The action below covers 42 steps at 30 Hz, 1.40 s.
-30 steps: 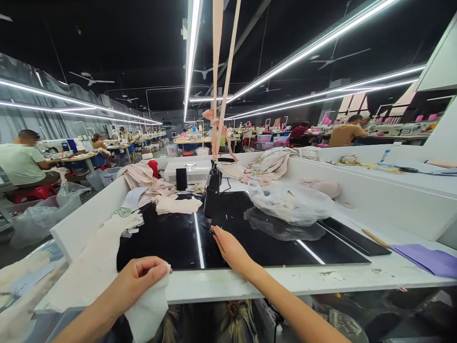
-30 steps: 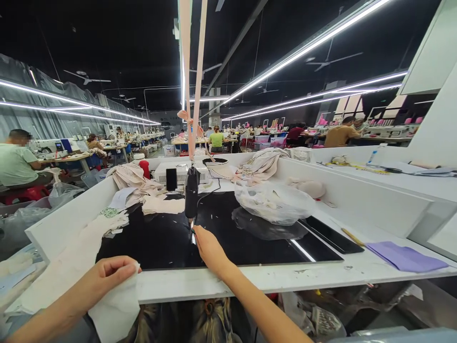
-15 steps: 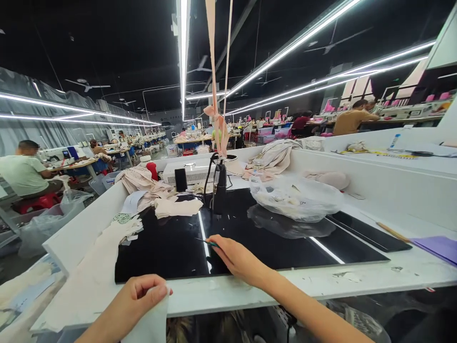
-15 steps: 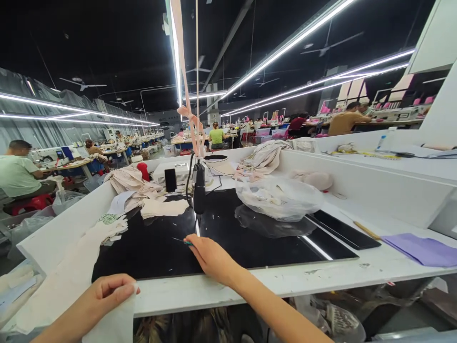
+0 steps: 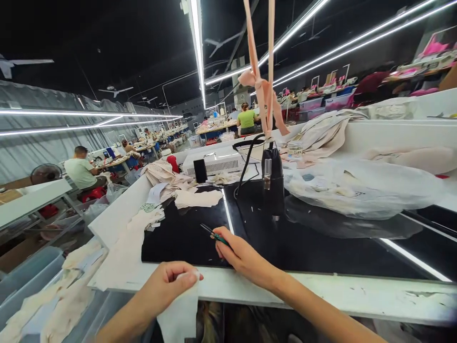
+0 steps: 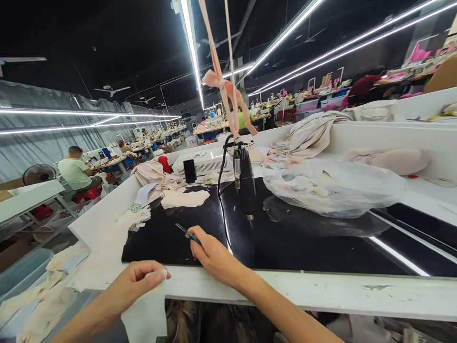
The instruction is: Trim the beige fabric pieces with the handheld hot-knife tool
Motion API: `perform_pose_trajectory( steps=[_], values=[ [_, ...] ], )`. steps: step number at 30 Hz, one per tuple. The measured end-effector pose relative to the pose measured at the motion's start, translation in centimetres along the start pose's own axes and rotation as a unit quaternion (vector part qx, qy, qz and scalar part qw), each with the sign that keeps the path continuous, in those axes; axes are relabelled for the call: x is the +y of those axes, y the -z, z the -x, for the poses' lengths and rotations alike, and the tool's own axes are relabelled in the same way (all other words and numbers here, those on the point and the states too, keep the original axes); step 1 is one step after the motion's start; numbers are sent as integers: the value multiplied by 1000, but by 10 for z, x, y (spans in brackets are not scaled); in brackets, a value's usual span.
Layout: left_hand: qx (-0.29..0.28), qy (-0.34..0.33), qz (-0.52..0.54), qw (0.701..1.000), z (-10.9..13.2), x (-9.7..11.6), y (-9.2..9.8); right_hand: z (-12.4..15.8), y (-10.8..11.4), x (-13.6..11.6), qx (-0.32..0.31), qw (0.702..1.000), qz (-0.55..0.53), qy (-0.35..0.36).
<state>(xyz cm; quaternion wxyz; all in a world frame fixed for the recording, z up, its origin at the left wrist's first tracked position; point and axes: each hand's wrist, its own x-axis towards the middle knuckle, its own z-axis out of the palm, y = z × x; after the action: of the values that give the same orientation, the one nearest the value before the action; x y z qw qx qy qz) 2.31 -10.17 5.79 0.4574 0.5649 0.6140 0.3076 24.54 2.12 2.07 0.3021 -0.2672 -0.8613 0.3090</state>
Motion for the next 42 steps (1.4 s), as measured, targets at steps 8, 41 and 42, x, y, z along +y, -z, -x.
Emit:
perform_pose_trajectory(
  steps=[8, 41, 42],
  values=[
    [-46, -29, -17, 998, -4, 24, -23, 73, 20, -23, 28, 981, -170, -93],
    [-95, -65, -114, 987, -9, 38, -41, 94, 12, -35, -44, 989, -119, -71],
    [-95, -63, -110, 987, -9, 39, -41, 94, 12, -35, -44, 989, -119, -73]
  ],
)
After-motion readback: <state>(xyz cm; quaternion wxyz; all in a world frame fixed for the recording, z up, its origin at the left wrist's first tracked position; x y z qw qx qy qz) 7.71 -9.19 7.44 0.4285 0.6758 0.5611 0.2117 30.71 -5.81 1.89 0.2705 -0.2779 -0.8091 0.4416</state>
